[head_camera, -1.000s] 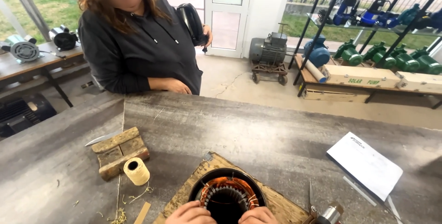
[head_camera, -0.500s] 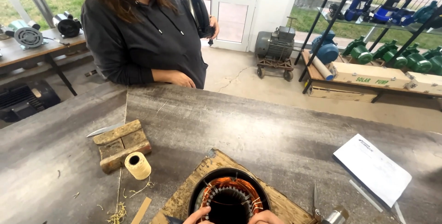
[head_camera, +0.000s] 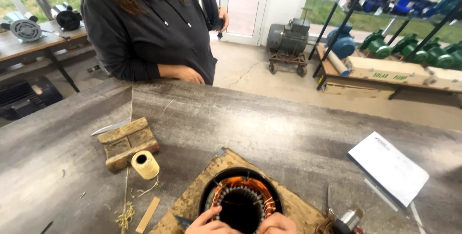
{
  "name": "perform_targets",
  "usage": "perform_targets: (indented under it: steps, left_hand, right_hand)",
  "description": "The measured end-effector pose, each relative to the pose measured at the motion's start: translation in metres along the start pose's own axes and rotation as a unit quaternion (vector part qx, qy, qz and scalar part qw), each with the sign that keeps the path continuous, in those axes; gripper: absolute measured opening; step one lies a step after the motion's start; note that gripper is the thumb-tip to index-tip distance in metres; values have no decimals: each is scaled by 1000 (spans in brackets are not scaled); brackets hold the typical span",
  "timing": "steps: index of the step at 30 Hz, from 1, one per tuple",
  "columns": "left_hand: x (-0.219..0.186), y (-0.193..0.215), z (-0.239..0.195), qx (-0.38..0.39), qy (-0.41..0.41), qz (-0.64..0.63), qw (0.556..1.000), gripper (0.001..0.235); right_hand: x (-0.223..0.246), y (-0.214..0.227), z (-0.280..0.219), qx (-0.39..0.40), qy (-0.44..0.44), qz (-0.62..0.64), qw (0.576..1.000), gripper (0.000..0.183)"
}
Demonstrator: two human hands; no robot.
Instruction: Winding and tying copper coils in an electric motor stator.
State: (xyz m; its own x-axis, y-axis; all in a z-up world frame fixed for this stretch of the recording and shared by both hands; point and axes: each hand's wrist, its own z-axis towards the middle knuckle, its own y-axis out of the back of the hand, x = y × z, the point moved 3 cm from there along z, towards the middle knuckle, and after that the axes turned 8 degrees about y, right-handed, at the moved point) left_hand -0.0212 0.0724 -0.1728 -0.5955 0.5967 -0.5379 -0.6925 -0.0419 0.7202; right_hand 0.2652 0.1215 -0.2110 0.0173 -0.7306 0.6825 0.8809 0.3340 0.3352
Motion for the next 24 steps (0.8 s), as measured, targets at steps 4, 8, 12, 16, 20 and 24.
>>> perform_targets:
  steps: [4,8,12,16,20,24]
  left_hand:
    - [-42,32,21,-30,-91,138,986,33]
    - [-93,80,45,-40,-29,70,996,13]
    - [-101,89,50,-21,22,30,999,12]
    - [-67,55,31,-38,-38,93,994,17]
    - [-74,60,36,-91,-58,108,988,15]
    - [-69,55,36,-59,-40,109,992,16]
  right_hand:
    - [56,6,56,30,86,-45,995,10]
    - [110,3,82,-22,171,-137,975,14]
    - [104,0,78,44,101,-112,988,9]
    - [72,1,59,-27,24,-109,993,18]
    - [52,4,50,58,-22,-89,994,12]
    - [34,2,37,21,-83,-52,995,14]
